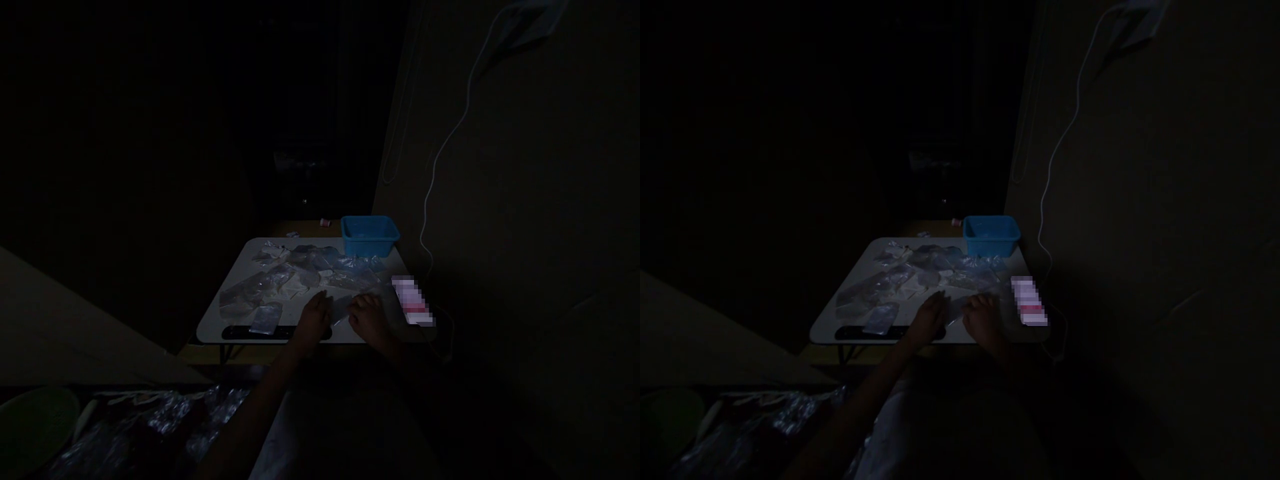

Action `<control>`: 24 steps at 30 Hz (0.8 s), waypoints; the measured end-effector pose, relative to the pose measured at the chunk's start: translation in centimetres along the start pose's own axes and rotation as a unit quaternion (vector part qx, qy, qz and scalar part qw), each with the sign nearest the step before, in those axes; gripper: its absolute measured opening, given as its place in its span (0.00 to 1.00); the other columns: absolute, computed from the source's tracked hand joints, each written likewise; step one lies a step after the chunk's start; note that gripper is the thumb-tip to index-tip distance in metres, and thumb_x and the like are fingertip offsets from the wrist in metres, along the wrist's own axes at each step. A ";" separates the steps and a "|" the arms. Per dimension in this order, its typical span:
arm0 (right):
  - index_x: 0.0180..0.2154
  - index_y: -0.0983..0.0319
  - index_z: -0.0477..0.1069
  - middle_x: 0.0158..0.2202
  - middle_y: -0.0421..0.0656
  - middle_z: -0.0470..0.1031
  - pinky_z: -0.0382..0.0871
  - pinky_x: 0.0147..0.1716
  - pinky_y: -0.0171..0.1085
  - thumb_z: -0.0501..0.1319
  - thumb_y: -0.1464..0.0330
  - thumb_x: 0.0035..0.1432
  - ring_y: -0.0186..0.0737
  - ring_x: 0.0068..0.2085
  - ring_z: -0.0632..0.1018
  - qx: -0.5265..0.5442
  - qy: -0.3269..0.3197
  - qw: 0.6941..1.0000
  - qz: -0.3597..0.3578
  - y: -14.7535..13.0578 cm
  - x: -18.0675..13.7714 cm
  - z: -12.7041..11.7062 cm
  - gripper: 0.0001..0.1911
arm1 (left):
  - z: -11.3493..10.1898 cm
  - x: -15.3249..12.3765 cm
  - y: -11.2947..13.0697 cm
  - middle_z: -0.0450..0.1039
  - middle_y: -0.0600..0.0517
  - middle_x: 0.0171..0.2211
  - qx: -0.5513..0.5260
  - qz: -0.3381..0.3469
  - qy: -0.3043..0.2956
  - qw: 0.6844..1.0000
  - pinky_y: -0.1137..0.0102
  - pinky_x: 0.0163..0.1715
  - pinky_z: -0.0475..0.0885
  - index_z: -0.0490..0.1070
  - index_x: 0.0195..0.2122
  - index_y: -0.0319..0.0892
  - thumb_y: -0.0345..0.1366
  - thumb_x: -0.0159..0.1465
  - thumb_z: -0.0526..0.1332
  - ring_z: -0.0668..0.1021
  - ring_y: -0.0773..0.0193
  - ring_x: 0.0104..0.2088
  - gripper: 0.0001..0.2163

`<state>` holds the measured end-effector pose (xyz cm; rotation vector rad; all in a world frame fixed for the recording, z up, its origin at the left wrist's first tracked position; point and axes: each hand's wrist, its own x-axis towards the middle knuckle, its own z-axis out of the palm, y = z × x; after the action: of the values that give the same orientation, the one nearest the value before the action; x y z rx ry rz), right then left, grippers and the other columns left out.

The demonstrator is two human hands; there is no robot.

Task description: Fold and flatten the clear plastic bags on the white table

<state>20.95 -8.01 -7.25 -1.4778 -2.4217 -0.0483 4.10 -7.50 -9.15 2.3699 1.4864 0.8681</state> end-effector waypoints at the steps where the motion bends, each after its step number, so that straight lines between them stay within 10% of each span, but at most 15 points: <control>1: 0.34 0.60 0.72 0.39 0.45 0.70 0.52 0.42 0.43 0.54 0.72 0.48 0.45 0.44 0.64 0.005 0.002 1.000 0.000 -0.1 0.0 0.0 0.11 | -0.1 0.2 -0.2 0.64 0.47 0.50 -0.006 -0.005 0.013 1.000 0.61 0.51 0.60 0.64 0.48 0.40 0.29 0.60 0.46 0.65 0.60 0.51 0.16; 24: 0.56 0.64 0.52 0.58 0.47 0.53 0.30 0.56 0.50 0.36 0.58 0.61 0.40 0.59 0.53 -0.017 -0.014 0.996 -0.082 -0.6 -1.0 2.7 0.27 | 0.9 -1.5 0.9 0.47 0.43 0.59 0.254 0.010 -0.129 0.959 0.53 0.53 0.49 0.48 0.58 0.33 0.38 0.62 0.43 0.52 0.56 0.58 0.24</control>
<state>20.24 -8.64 -10.01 -1.2993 -2.5710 -0.1071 4.82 -9.12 -9.97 2.7123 1.7329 0.1671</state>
